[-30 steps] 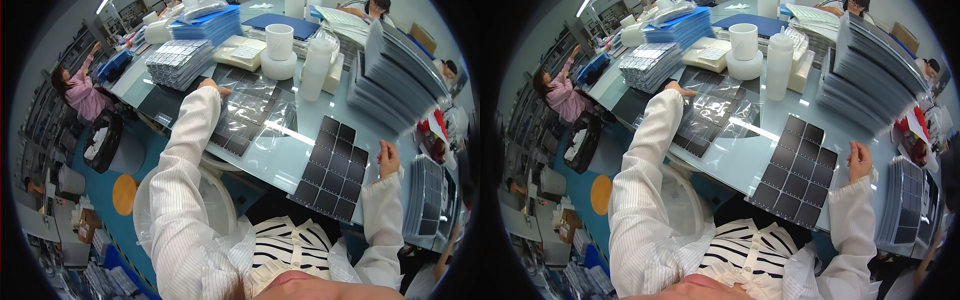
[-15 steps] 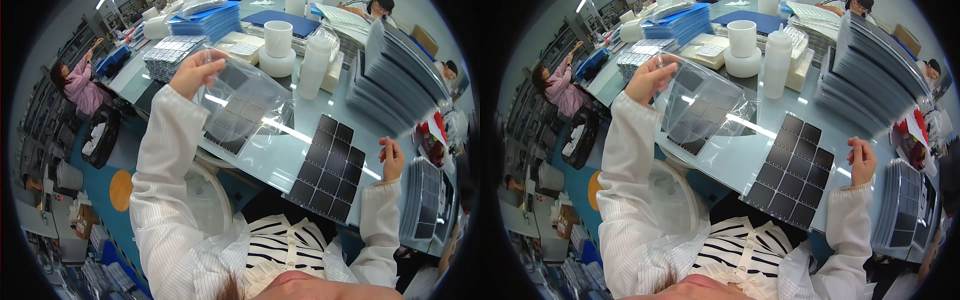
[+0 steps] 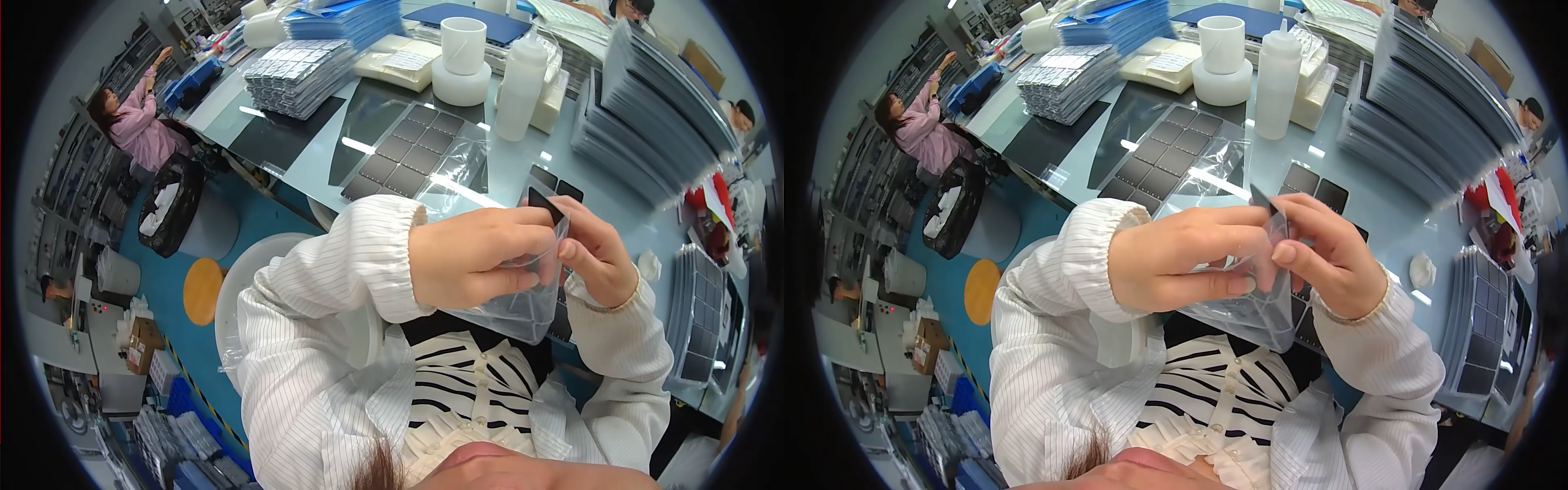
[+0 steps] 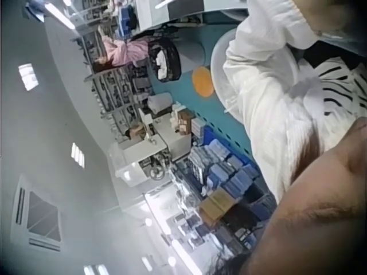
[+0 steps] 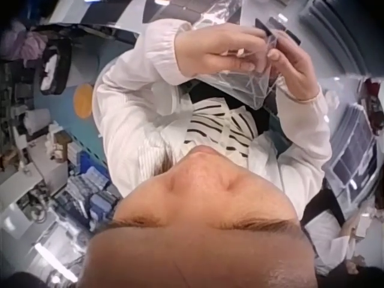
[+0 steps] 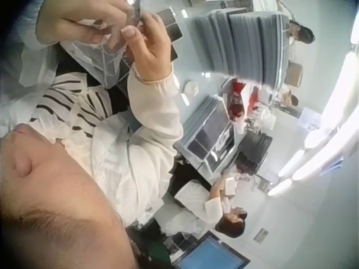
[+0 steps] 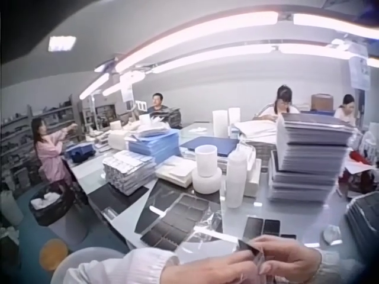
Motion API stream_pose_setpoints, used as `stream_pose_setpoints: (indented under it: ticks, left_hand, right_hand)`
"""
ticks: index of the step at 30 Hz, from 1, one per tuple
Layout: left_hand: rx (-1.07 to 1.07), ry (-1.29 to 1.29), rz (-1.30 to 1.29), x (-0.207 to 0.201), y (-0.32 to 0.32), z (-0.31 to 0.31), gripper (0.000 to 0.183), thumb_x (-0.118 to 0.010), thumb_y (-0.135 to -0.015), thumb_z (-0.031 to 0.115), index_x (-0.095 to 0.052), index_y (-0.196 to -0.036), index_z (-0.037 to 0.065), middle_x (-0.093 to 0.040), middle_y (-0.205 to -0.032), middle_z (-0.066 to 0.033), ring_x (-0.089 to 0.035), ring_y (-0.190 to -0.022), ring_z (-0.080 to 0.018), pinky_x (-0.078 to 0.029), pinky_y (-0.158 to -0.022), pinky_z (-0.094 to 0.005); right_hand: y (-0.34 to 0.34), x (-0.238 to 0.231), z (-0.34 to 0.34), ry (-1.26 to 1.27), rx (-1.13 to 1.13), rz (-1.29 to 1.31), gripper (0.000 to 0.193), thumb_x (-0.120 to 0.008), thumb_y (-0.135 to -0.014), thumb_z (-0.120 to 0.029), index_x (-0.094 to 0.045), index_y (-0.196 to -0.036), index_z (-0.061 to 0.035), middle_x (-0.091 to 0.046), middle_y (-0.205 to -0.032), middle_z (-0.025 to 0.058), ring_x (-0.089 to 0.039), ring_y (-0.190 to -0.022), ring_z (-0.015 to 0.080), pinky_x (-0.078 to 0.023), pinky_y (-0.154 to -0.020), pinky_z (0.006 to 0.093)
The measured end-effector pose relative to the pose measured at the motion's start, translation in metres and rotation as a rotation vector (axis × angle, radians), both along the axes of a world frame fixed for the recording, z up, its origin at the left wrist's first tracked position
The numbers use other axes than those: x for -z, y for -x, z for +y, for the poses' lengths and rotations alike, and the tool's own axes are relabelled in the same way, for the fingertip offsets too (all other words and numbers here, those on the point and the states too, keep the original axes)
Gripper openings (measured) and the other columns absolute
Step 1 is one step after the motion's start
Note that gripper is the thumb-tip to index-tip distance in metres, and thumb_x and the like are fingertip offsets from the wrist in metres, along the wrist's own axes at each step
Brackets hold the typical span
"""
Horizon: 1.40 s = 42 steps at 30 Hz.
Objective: The person is inspecting and cleaning sheets of electronic components at a manufacturing workbench.
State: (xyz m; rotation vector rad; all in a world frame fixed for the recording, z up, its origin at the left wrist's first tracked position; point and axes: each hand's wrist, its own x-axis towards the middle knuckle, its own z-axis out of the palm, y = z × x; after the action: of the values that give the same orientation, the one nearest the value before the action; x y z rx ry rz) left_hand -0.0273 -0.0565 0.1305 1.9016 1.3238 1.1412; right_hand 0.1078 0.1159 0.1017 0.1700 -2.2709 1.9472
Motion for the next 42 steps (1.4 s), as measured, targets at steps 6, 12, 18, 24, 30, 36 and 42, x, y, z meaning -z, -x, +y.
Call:
stream_pose_setpoints:
  ticks: [6, 12, 18, 24, 30, 36, 42]
  left_hand:
    - [0.263, -0.043, 0.072, 0.006, 0.002, 0.002, 0.003, -0.050, -0.085, 0.004, -0.051, -0.087, 0.002, -0.047, -0.094, -0.0100, -0.048, -0.083, -0.0242, -0.040, -0.071, -0.0312]
    - [0.339, 0.054, 0.074, 0.003, 0.003, -0.002, 0.002, -0.050, -0.085, 0.003, -0.049, -0.086, 0.001, -0.046, -0.091, -0.0124, -0.048, -0.084, -0.0266, -0.040, -0.072, -0.0329]
    - [0.243, 0.242, 0.211, -0.001, 0.006, -0.013, 0.010, -0.051, -0.084, 0.007, -0.044, -0.081, 0.002, -0.045, -0.086, -0.0105, -0.053, -0.072, -0.0307, -0.040, -0.062, -0.0369]
    - [0.245, 0.286, 0.315, -0.017, 0.011, -0.018, 0.011, -0.054, -0.082, 0.008, -0.044, -0.083, 0.003, -0.049, -0.085, -0.0112, -0.053, -0.067, -0.0353, -0.039, -0.055, -0.0402]
    - [0.192, 0.449, 0.321, -0.027, 0.053, -0.030, 0.009, -0.056, -0.078, 0.004, -0.048, -0.079, 0.002, -0.051, -0.070, -0.0104, -0.053, -0.060, -0.0310, -0.041, -0.053, -0.0337]
    - [-0.366, 0.256, -0.185, -0.022, 0.115, -0.041, 0.015, -0.052, -0.086, 0.014, -0.053, -0.097, 0.003, -0.056, -0.076, -0.0041, -0.057, -0.063, -0.0129, -0.041, -0.052, -0.0231]
    - [-0.711, 0.143, -0.087, 0.045, 0.201, 0.007, 0.040, -0.061, -0.084, 0.017, -0.049, -0.119, 0.004, -0.058, -0.078, -0.0031, -0.056, -0.063, -0.0081, -0.037, -0.047, -0.0186]
  right_hand:
    - [-0.005, 0.002, 0.001, 0.393, -0.195, -0.146, 0.056, -0.076, -0.068, -0.001, -0.049, -0.117, 0.0067, -0.054, -0.098, 0.0071, -0.057, -0.084, 0.0117, -0.050, -0.061, 0.0204]
    - [-0.009, 0.003, -0.002, 0.133, -0.129, -0.048, 0.060, -0.088, -0.050, -0.016, -0.060, -0.097, 0.0082, -0.057, -0.089, 0.0076, -0.055, -0.079, 0.0136, -0.044, -0.070, 0.0262]
    - [-0.016, 0.008, -0.011, 0.100, -0.145, -0.017, 0.061, -0.086, -0.054, -0.008, -0.058, -0.105, 0.0109, -0.055, -0.088, 0.0082, -0.056, -0.077, 0.0103, -0.049, -0.067, 0.0219]
    - [-0.012, 0.008, -0.016, 0.181, -0.296, -0.114, 0.055, -0.082, -0.057, -0.003, -0.058, -0.104, 0.0105, -0.056, -0.091, 0.0086, -0.058, -0.074, 0.0088, -0.052, -0.061, 0.0195]
    - [-0.033, 0.011, 0.004, 0.289, -0.337, -0.123, 0.056, -0.083, -0.056, -0.004, -0.060, -0.107, 0.0036, -0.061, -0.090, 0.0118, -0.059, -0.069, 0.0104, -0.051, -0.057, 0.0186]
    - [-0.060, 0.028, 0.070, -0.202, 0.240, 0.013, 0.059, -0.085, -0.054, -0.019, -0.061, -0.104, -0.0003, -0.061, -0.092, 0.0081, -0.057, -0.072, 0.0096, -0.047, -0.052, 0.0195]
    - [-0.048, 0.080, 0.119, -0.864, 0.752, -0.034, 0.050, -0.080, -0.060, -0.021, -0.062, -0.104, -0.0037, -0.056, -0.091, 0.0059, -0.054, -0.073, 0.0149, -0.046, -0.052, 0.0232]
